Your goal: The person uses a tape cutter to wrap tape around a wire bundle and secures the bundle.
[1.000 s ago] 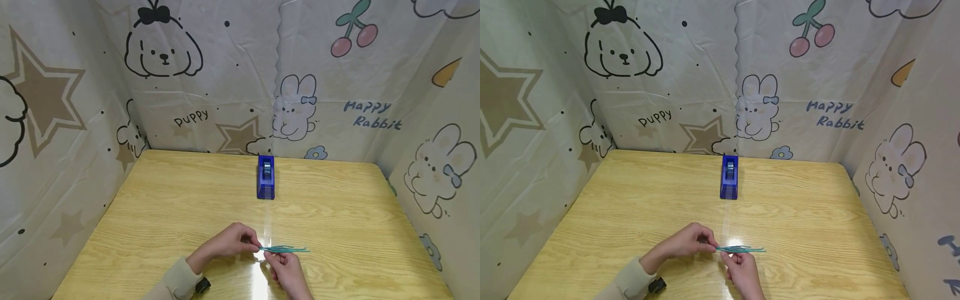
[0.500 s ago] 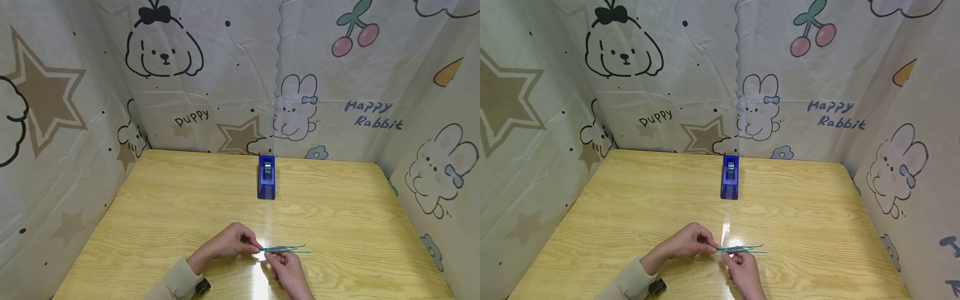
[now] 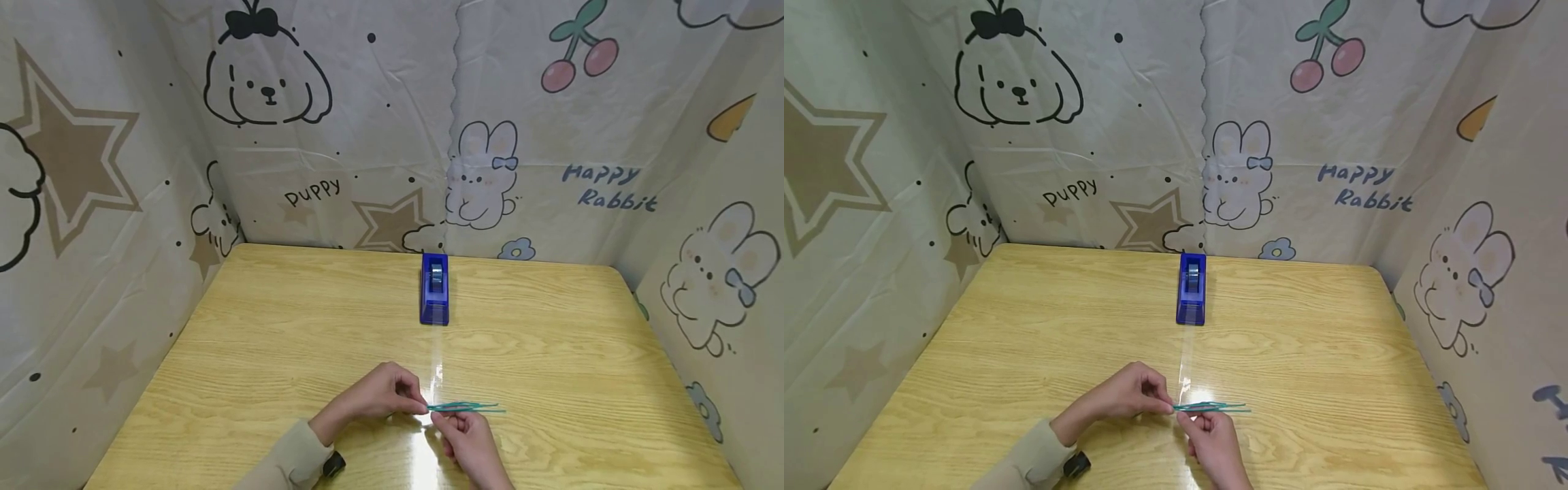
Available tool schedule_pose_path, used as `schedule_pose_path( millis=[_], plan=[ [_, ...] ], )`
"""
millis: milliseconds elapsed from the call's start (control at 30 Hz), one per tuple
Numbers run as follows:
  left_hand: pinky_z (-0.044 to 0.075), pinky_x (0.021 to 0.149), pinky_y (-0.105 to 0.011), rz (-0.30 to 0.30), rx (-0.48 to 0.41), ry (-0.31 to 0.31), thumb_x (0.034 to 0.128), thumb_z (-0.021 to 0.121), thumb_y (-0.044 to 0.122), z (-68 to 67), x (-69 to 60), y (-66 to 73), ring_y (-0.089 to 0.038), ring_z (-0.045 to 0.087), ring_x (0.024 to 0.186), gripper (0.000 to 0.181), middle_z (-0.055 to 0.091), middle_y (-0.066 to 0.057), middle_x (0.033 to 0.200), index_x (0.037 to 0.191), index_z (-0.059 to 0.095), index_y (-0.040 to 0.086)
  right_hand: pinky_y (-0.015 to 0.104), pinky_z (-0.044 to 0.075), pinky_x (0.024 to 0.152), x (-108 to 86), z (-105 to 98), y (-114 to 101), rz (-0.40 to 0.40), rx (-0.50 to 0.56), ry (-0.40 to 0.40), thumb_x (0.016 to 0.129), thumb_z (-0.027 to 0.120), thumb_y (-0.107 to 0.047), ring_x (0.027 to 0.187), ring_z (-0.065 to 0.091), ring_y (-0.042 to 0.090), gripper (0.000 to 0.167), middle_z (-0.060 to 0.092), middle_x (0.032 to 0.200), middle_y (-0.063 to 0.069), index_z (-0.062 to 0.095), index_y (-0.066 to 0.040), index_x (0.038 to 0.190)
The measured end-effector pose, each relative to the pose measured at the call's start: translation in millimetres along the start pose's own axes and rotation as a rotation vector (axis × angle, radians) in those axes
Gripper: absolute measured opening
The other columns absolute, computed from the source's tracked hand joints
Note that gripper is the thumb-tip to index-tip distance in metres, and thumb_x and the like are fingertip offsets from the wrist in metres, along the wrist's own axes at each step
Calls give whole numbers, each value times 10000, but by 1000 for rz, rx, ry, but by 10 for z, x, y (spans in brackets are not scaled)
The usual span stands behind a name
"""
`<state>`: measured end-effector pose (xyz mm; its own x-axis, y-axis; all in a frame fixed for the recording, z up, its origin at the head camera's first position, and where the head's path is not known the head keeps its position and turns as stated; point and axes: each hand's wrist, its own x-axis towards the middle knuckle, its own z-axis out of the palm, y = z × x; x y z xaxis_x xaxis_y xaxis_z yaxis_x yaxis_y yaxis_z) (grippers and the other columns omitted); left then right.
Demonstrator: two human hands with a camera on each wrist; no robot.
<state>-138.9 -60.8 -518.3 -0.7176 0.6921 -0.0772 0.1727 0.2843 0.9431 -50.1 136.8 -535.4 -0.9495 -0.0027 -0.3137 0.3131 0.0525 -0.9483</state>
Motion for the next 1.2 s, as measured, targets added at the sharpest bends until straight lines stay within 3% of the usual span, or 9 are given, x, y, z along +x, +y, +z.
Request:
schedule_pose_path(
  millis=[200,400,633,900,1200],
  plan=[
    [522,621,-175,7,-33,-20,920,789,110,0,-21,16,-167,695,686,74,774,-153,847,869,783,56,172,318,437,7,3,18,1,-8,4,965,719,-160,451,405,66,291,468,526,-29,629,109,900],
    [518,592,-207,-15,-56,-18,937,765,102,-10,-33,21,-377,720,751,61,769,-190,875,921,789,48,188,327,441,39,14,51,10,11,-2,986,697,-148,451,404,78,275,458,526,-19,620,102,901],
    [505,585,-209,-27,-101,-21,940,761,94,-13,-20,7,-326,721,738,72,769,-206,884,923,786,28,186,349,448,40,8,27,22,50,-20,983,706,-148,474,437,63,263,483,566,-34,643,88,1081],
    [499,580,-208,-31,-119,-31,943,760,102,-16,-15,-11,-268,719,718,96,763,-239,888,941,783,9,188,364,461,57,9,22,51,74,-20,978,716,-161,491,450,68,256,489,592,-25,633,72,1041],
    [539,595,-237,-17,-100,-36,933,767,88,-16,-22,10,-333,729,724,82,756,-256,877,925,783,8,187,371,473,58,16,28,78,105,-11,970,722,-155,508,461,64,196,503,613,-42,668,7,1065]
  ],
)
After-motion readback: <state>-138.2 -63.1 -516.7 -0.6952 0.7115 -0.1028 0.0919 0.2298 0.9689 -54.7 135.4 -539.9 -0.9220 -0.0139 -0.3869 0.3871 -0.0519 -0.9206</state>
